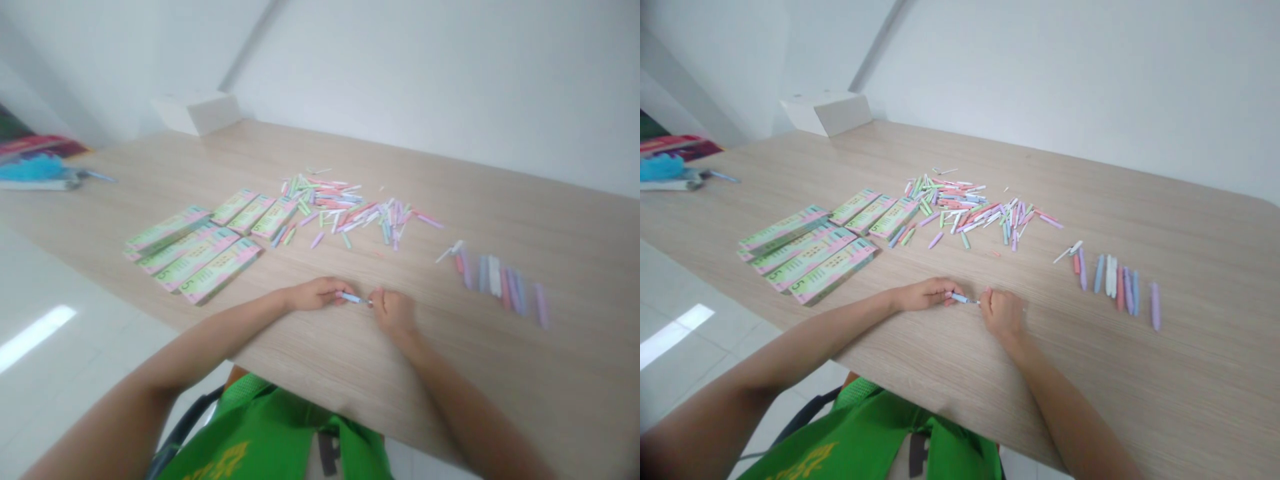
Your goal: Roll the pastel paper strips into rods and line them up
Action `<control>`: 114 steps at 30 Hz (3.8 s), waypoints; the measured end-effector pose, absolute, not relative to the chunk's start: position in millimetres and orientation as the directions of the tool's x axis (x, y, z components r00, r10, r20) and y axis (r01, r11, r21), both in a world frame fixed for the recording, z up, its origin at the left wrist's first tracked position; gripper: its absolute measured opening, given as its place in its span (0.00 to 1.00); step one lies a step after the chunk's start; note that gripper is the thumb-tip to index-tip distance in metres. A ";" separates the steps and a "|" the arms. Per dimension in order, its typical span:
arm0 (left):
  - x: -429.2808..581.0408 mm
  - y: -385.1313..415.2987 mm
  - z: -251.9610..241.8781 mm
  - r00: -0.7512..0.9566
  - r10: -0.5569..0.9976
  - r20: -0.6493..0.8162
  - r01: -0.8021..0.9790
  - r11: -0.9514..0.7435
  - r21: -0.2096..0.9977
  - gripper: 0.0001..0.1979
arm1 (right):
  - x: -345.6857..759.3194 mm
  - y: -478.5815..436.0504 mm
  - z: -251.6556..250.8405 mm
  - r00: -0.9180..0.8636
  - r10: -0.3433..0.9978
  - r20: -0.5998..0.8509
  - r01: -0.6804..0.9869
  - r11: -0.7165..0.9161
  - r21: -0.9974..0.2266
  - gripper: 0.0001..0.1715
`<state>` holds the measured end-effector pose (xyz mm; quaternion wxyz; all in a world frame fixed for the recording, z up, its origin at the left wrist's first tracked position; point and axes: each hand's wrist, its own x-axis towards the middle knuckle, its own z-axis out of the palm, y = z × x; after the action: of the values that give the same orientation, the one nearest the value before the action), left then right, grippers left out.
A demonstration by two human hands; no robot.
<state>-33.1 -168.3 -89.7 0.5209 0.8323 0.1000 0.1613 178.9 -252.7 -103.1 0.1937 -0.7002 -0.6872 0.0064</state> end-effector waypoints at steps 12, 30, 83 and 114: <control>-33.1 -168.9 -90.7 0.916 0.368 0.160 0.024 -0.450 0.893 0.21 | 169.4 -254.7 -89.4 0.108 0.977 0.183 0.994 -0.106 -0.022 0.38; -2.3 -179.3 -57.2 0.804 0.588 0.093 0.110 -0.299 0.948 0.18 | 158.4 -277.6 -73.6 -0.009 0.967 0.253 0.974 0.066 -0.219 0.34; 23.8 -242.1 -44.3 0.962 0.196 -0.188 0.112 0.346 0.932 0.26 | 128.6 -298.2 -26.4 0.578 0.812 0.087 -0.203 0.246 -0.948 0.33; -26.1 -205.0 5.3 0.920 0.014 -0.392 0.363 0.346 0.865 0.30 | 129.4 -290.3 -39.0 0.486 0.871 -0.066 -0.257 0.070 -0.964 0.25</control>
<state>-26.1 -205.0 5.3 0.8030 0.5614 0.1680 -0.1087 129.4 -290.3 -39.0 0.6734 -0.5381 -0.2856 0.4188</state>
